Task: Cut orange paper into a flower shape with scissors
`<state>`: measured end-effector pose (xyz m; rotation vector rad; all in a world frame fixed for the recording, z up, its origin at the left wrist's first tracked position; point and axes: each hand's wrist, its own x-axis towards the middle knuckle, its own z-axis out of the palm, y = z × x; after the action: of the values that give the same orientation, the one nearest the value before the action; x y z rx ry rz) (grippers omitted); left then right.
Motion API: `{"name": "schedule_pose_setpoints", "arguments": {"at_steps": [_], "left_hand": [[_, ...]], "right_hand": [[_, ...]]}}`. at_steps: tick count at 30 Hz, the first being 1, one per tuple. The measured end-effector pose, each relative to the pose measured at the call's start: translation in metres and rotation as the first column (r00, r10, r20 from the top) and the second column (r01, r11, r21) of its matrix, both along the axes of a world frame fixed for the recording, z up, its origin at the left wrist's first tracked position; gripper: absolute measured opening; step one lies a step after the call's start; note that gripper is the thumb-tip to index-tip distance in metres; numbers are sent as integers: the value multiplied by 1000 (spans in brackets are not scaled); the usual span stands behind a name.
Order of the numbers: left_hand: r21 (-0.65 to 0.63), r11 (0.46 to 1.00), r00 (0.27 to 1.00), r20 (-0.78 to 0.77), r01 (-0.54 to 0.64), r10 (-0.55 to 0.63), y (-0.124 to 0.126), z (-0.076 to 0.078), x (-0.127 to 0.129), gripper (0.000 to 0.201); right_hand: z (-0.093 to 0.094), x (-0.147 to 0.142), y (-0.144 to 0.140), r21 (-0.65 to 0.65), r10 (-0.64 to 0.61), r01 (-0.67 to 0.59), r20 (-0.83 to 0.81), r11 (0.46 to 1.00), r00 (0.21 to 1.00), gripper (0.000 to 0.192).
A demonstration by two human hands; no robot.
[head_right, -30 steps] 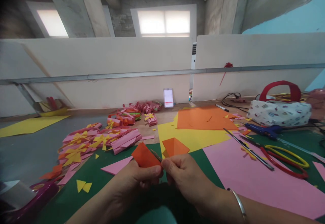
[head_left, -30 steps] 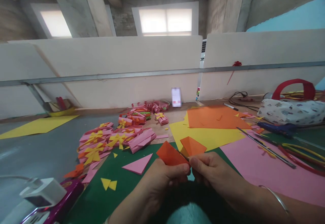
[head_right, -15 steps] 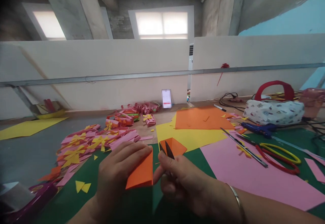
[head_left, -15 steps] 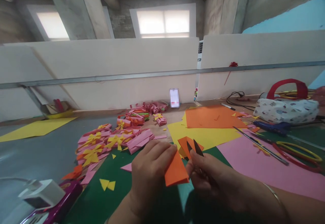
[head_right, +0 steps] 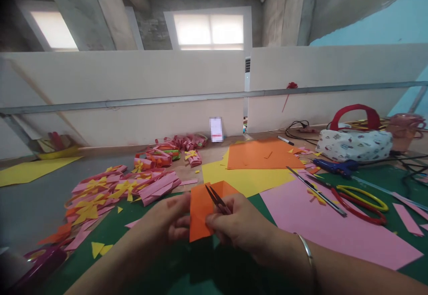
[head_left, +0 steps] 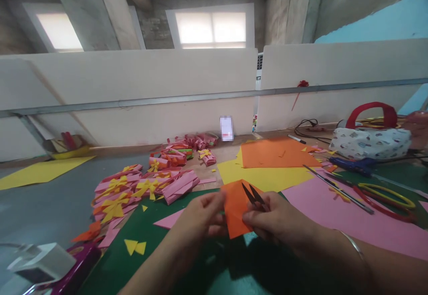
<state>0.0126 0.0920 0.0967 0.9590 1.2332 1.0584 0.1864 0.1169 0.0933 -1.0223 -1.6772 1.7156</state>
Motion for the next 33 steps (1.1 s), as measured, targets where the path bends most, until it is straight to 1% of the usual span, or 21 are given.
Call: {"name": "schedule_pose_setpoints", "arguments": {"at_steps": [1, 2, 3, 7, 9, 11, 14, 16, 18, 19, 21, 23, 25, 27, 29, 31, 32, 33], "left_hand": [[-37, 996, 996, 52, 77, -75, 0, -2, 0, 44], [-55, 991, 991, 71, 122, -118, -1, -5, 0, 43], [-63, 990, 989, 73, 130, -125, -1, -7, 0, 42], [-68, 998, 999, 34, 17, -14, -4, -9, 0, 30], [-77, 997, 1000, 25, 2, 0, -5, -8, 1, 26], [-103, 995, 999, 36, -7, 10, -4, -9, 2, 25], [-111, 993, 997, 62, -40, 47, -1, -13, 3, 29], [-94, 993, 994, 77, -69, 77, 2, -14, 3, 23], [-95, 989, 988, 92, -115, 124, 5, -14, 3, 15], [-99, 984, 983, 100, -146, 156, 6, -12, 3, 13], [-107, 977, 976, 99, -183, 194, 7, -8, 2, 13], [-109, 974, 975, 80, -200, 210, 7, -4, 0, 13], [-111, 973, 975, 70, -202, 211, 6, -2, -2, 15], [-113, 973, 975, 78, -199, 209, 6, -2, -3, 17], [-116, 976, 977, 89, -184, 195, 5, -4, -3, 20], [-120, 981, 982, 98, -150, 163, 4, -7, -2, 26], [-120, 984, 984, 103, -130, 143, 3, -8, -1, 29], [-117, 987, 986, 113, -110, 123, 2, -9, 0, 31]], "right_hand": [[0, 0, 1, 22, 9, -9, 18, 1000, 1000, 27], [0, 0, 1, 36, 9, -11, 41, 999, 999, 29], [0, 0, 1, 42, 6, -9, 67, 999, 998, 29], [-3, -2, 0, 42, -12, 6, 128, 999, 992, 24], [-5, -2, 1, 43, -14, 8, 133, 999, 991, 21], [-8, -2, 2, 40, -16, 11, 135, 999, 991, 20], [-12, -2, 4, 78, 31, -44, 167, 996, 986, 19], [-10, -3, 7, 108, 86, -112, 220, 988, 972, 22], [-2, -3, 12, 132, 120, -162, 280, 978, 953, 26], [4, 0, 17, 154, 114, -168, 306, 974, 945, 26], [22, 10, 30, 245, 45, -139, 352, 960, 935, 20], [40, 33, 46, 365, -88, -71, 402, 928, 911, 17], [51, 67, 60, 471, -252, -1, 472, 882, 845, 21], [53, 109, 67, 576, -435, 65, 533, 815, 726, 23], [44, 154, 65, 658, -571, 81, 577, 748, 584, 22], [31, 193, 57, 718, -672, 78, 600, 691, 434, 21], [23, 208, 52, 740, -706, 68, 603, 669, 371, 18], [16, 219, 48, 760, -727, 45, 601, 649, 331, 15]]}}
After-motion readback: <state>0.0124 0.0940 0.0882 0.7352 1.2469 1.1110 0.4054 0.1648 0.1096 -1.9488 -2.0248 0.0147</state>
